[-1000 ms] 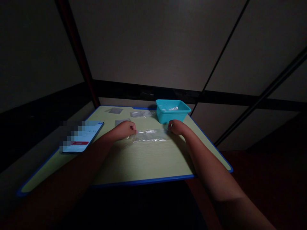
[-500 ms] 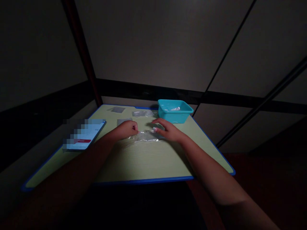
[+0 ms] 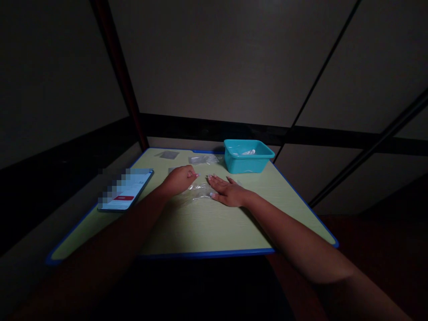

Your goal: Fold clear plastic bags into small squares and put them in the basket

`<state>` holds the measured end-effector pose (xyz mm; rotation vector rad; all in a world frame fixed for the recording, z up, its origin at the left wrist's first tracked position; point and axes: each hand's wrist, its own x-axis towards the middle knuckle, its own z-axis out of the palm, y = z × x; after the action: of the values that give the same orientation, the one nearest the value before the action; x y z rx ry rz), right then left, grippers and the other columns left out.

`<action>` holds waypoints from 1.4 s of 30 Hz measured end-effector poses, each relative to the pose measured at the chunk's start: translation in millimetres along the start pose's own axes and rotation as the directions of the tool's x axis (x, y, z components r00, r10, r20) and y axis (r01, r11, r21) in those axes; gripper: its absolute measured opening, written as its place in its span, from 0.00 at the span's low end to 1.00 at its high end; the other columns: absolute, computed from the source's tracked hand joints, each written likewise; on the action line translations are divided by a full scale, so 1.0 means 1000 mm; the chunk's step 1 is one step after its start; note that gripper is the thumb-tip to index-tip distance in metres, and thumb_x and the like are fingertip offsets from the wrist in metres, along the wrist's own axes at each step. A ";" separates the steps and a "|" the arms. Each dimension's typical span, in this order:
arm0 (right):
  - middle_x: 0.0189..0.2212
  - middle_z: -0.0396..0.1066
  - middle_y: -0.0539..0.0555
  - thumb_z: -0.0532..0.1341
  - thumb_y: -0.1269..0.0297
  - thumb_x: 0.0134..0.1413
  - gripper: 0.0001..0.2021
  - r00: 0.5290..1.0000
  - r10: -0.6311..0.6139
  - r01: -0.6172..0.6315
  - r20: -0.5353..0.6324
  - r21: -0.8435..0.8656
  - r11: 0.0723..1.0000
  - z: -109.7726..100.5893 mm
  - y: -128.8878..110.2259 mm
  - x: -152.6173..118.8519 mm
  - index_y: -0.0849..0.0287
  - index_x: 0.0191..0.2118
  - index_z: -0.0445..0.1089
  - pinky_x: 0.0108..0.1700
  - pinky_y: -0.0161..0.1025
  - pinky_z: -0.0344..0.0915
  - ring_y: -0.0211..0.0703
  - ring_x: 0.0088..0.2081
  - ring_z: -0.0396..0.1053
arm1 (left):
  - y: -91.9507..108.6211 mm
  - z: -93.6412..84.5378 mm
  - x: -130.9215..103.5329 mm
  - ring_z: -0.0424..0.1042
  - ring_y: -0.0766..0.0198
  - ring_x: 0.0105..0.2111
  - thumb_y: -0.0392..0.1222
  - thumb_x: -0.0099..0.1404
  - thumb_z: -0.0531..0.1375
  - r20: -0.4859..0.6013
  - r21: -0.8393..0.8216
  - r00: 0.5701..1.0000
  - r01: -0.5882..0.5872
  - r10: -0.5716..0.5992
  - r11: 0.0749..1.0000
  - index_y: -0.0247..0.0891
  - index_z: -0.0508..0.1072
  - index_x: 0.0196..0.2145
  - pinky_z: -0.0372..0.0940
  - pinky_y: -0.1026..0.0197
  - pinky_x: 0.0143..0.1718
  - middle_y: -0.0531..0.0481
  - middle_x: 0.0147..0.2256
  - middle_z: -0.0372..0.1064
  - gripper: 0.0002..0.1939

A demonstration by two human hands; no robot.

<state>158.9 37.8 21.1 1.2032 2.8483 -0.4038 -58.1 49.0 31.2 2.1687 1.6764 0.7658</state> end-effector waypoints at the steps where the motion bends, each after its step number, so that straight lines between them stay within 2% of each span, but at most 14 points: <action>1: 0.66 0.30 0.54 0.41 0.48 0.61 0.33 1.000 0.010 -0.010 0.010 0.003 1.000 -0.001 0.000 -0.001 0.55 0.67 0.32 0.62 0.61 0.32 0.45 0.66 0.30 | 0.000 0.000 0.001 0.65 0.62 0.28 0.47 0.58 0.54 -0.033 -0.014 0.999 0.001 -0.002 1.000 0.37 0.67 0.27 0.57 0.63 0.29 0.49 0.27 0.67 0.10; 3: 0.66 0.29 0.53 0.40 0.47 0.61 0.33 0.999 0.036 -0.036 0.027 0.012 0.999 -0.003 0.003 -0.003 0.56 0.67 0.31 0.62 0.61 0.32 0.44 0.66 0.29 | 0.001 0.001 0.001 0.65 0.62 0.28 0.48 0.58 0.53 -0.076 -0.087 0.997 0.003 -0.009 0.996 0.37 0.66 0.28 0.57 0.63 0.29 0.50 0.27 0.65 0.11; 5: 0.66 0.28 0.52 0.39 0.46 0.61 0.33 0.997 0.067 -0.067 0.032 0.018 0.998 -0.005 0.007 -0.005 0.56 0.67 0.30 0.62 0.61 0.32 0.44 0.66 0.27 | 0.000 0.001 0.001 0.64 0.63 0.28 0.50 0.59 0.52 -0.061 -0.186 0.998 0.003 -0.015 0.983 0.38 0.66 0.30 0.57 0.63 0.29 0.52 0.26 0.64 0.13; 8: 0.66 0.26 0.52 0.38 0.46 0.61 0.34 0.993 0.112 -0.113 0.032 0.015 0.994 -0.006 0.014 -0.006 0.55 0.67 0.28 0.62 0.60 0.32 0.45 0.66 0.26 | 0.000 -0.001 0.000 0.63 0.64 0.27 0.54 0.57 0.53 0.116 -0.238 0.993 -0.004 0.032 0.971 0.38 0.66 0.30 0.56 0.64 0.27 0.53 0.25 0.63 0.15; 12: 0.66 0.25 0.51 0.37 0.46 0.61 0.34 0.989 0.140 -0.141 0.040 0.022 0.990 -0.006 0.019 -0.005 0.56 0.66 0.27 0.62 0.60 0.32 0.44 0.66 0.25 | -0.003 -0.004 -0.002 0.63 0.64 0.27 0.55 0.50 0.61 0.385 -0.129 0.909 -0.117 0.159 0.985 0.38 0.68 0.32 0.54 0.65 0.26 0.54 0.27 0.62 0.18; 14: 0.66 0.25 0.51 0.36 0.47 0.61 0.33 0.988 0.148 -0.149 0.037 0.031 0.988 -0.005 0.020 -0.005 0.57 0.67 0.27 0.62 0.60 0.31 0.44 0.66 0.25 | -0.005 -0.005 -0.002 0.62 0.64 0.28 0.52 0.48 0.63 0.453 -0.085 0.869 -0.182 0.201 0.980 0.38 0.69 0.34 0.54 0.65 0.26 0.54 0.28 0.62 0.19; 17: 0.66 0.26 0.51 0.34 0.50 0.62 0.31 0.987 0.157 -0.159 0.032 0.055 0.986 -0.005 0.022 -0.004 0.57 0.67 0.29 0.62 0.59 0.31 0.44 0.66 0.26 | -0.007 -0.008 -0.002 0.63 0.64 0.29 0.48 0.50 0.61 0.510 -0.053 0.840 -0.185 0.186 0.981 0.38 0.69 0.33 0.54 0.65 0.27 0.54 0.28 0.63 0.14; 22: 0.66 0.27 0.51 0.35 0.52 0.63 0.30 0.987 0.161 -0.162 0.014 0.102 0.982 -0.005 0.023 -0.004 0.56 0.67 0.29 0.62 0.58 0.31 0.44 0.66 0.27 | -0.007 -0.014 -0.001 0.62 0.64 0.28 0.42 0.53 0.55 0.495 -0.096 0.852 -0.141 0.170 0.985 0.38 0.67 0.27 0.54 0.65 0.27 0.53 0.26 0.64 0.05; 26: 0.66 0.26 0.52 0.38 0.53 0.63 0.30 0.988 0.157 -0.157 0.004 0.089 0.984 -0.003 0.024 -0.003 0.57 0.67 0.29 0.62 0.60 0.32 0.45 0.66 0.27 | -0.005 -0.017 -0.002 0.62 0.64 0.28 0.46 0.55 0.55 0.420 -0.147 0.891 -0.123 0.174 0.982 0.39 0.66 0.27 0.55 0.65 0.28 0.53 0.26 0.64 0.08; 31: 0.66 0.26 0.53 0.39 0.54 0.63 0.30 0.988 0.152 -0.151 -0.003 0.038 0.988 0.000 0.026 -0.002 0.56 0.67 0.28 0.62 0.60 0.33 0.45 0.66 0.27 | -0.003 -0.016 -0.003 0.62 0.64 0.27 0.48 0.47 0.63 0.519 -0.107 0.844 -0.092 0.135 0.990 0.39 0.67 0.27 0.53 0.66 0.26 0.55 0.25 0.63 0.12; 34: 0.66 0.26 0.53 0.39 0.54 0.63 0.30 0.989 0.146 -0.146 0.001 0.025 0.989 0.000 0.026 -0.001 0.54 0.67 0.28 0.62 0.60 0.33 0.46 0.66 0.26 | 0.000 -0.018 -0.003 0.63 0.64 0.27 0.46 0.50 0.60 0.550 -0.082 0.824 -0.105 0.133 0.991 0.38 0.68 0.24 0.54 0.65 0.26 0.54 0.24 0.64 0.08; 36: 0.66 0.26 0.53 0.39 0.54 0.63 0.30 0.990 0.144 -0.144 0.008 0.014 0.989 0.000 0.026 -0.001 0.54 0.67 0.28 0.62 0.61 0.34 0.46 0.66 0.26 | 0.001 -0.019 -0.002 0.64 0.64 0.27 0.45 0.51 0.57 0.530 -0.092 0.838 -0.095 0.130 0.991 0.38 0.68 0.23 0.55 0.65 0.28 0.54 0.24 0.65 0.08; 39: 0.66 0.26 0.54 0.39 0.54 0.63 0.30 0.989 0.144 -0.144 0.026 -0.003 0.990 -0.001 0.025 -0.002 0.56 0.67 0.28 0.62 0.61 0.34 0.46 0.66 0.25 | -0.002 -0.020 0.002 0.66 0.63 0.28 0.45 0.51 0.57 0.480 -0.183 0.867 -0.049 0.133 0.982 0.38 0.68 0.25 0.57 0.64 0.30 0.53 0.26 0.69 0.07; 42: 0.66 0.25 0.54 0.38 0.54 0.63 0.31 0.989 0.143 -0.143 0.033 -0.008 0.990 -0.003 0.025 -0.003 0.57 0.67 0.28 0.62 0.61 0.34 0.45 0.66 0.25 | -0.010 -0.017 0.005 0.68 0.63 0.29 0.45 0.50 0.57 0.473 -0.312 0.872 0.034 0.124 0.949 0.38 0.67 0.27 0.59 0.64 0.30 0.52 0.27 0.70 0.08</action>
<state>178.7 53.0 18.3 1.3748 2.7112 -0.4052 -75.5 55.5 41.1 1.9663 1.1624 0.4035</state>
